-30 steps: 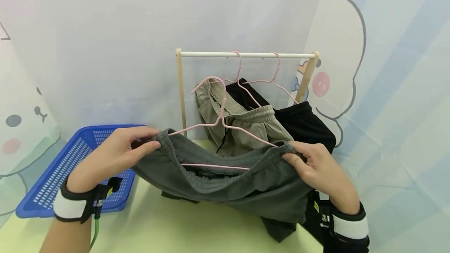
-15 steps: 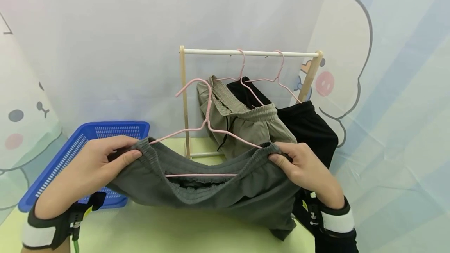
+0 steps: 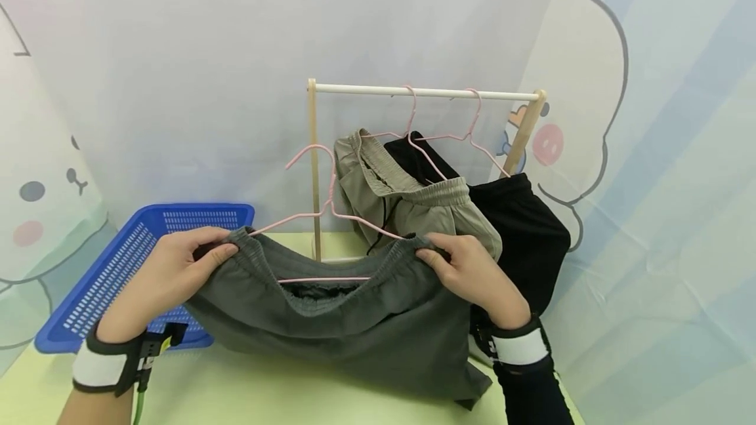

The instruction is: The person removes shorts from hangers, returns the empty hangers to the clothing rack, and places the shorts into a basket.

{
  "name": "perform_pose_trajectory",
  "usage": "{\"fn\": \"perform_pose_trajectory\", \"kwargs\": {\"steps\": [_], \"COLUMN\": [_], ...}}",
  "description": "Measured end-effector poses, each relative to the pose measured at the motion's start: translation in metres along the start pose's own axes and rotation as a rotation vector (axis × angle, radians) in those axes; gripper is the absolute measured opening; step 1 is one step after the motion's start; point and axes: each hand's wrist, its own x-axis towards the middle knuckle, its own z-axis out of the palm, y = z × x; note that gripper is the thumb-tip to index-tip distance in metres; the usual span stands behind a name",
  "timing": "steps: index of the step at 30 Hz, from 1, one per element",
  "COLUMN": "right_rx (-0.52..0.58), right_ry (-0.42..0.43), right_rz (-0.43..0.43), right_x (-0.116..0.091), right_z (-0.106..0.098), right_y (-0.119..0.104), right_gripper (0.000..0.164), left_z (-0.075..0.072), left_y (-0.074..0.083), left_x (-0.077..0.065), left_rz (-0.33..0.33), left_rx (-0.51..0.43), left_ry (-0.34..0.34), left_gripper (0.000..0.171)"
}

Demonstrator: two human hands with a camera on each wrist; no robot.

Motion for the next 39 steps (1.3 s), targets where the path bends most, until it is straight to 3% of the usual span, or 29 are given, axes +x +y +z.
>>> {"fn": "perform_pose_trajectory", "kwargs": {"steps": [5, 8, 12, 19, 34, 39], "right_rx": [-0.062, -0.086, -0.072, -0.075, -0.051, -0.028], "right_ry": [0.023, 0.057, 0.083, 0.119, 0.141, 0.115], "right_rz": [0.055, 0.047, 0.022, 0.021, -0.019, -0.043], "right_x": [0.004, 0.006, 0.008, 0.012, 0.019, 0.022], "right_z": [0.014, 0.019, 0.025, 0.029, 0.038, 0.043], "right_y": [0.006, 0.007, 0.009, 0.011, 0.009, 0.007], "right_gripper": [0.005, 0.009, 0.002, 0.006, 0.005, 0.012], "left_z": [0.004, 0.005, 0.006, 0.006, 0.036, 0.043], "left_y": [-0.009, -0.011, -0.013, -0.012, 0.012, 0.019], "left_x": [-0.002, -0.002, -0.002, 0.002, 0.041, 0.047], "left_rz": [-0.049, -0.053, -0.05, -0.076, 0.031, 0.047], "left_rx": [0.011, 0.007, -0.001, 0.007, -0.035, -0.061], "left_ry": [-0.009, -0.002, 0.001, -0.034, -0.006, -0.002], "left_gripper": [0.024, 0.025, 0.025, 0.023, 0.013, 0.01]}}
